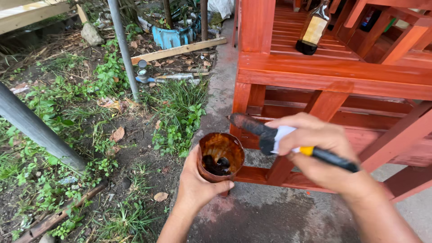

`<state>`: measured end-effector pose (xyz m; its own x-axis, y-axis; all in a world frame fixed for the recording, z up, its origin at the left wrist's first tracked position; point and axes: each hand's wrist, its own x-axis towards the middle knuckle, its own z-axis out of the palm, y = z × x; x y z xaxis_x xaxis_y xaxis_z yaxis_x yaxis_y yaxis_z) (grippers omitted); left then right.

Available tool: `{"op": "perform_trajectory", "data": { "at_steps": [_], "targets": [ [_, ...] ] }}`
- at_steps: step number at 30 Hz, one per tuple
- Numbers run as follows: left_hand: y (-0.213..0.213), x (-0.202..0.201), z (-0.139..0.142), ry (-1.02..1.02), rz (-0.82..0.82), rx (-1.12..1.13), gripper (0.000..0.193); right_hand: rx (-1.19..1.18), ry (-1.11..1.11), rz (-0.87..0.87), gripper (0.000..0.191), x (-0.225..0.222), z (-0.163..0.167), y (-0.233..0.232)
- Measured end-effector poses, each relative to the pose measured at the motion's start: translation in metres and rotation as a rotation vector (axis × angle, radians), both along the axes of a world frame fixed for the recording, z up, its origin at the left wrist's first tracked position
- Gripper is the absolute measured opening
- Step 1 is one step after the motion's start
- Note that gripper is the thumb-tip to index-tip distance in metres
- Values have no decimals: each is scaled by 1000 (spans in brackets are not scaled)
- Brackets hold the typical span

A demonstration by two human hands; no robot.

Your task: The person applies a reddish-brown wood stain to a wooden furniture frame using a brush, holding a stained cup of stain in one hand while brushing the rails and slats of the frame, working across different sections of the piece.

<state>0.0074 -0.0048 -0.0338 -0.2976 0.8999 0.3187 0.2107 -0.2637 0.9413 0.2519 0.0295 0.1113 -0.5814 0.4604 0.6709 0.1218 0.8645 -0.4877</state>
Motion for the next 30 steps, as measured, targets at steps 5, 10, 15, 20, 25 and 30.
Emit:
{"op": "perform_trajectory", "data": {
  "at_steps": [5, 10, 15, 20, 25, 30],
  "targets": [
    [-3, 26, 2, 184, -21, -63, 115, -244, -172, 4, 23, 23, 26, -10],
    [-2, 52, 3, 238, -96, 13, 115, -332, -419, 74, 23, 9, 14, -5],
    [3, 69, 9, 276, -161, 32, 117, -268, -515, 13, 18, 4, -2, -9],
    [3, 77, 23, 164, -234, -112, 111, -87, -327, -15, 19, 42, -1, -20],
    [6, 97, 33, -41, -428, -170, 104, -20, -208, -102, 18, 90, -25, -21],
    [14, 111, 30, -206, -606, -189, 107, -224, 285, -268, 18, 146, -90, 0]
  ]
}}
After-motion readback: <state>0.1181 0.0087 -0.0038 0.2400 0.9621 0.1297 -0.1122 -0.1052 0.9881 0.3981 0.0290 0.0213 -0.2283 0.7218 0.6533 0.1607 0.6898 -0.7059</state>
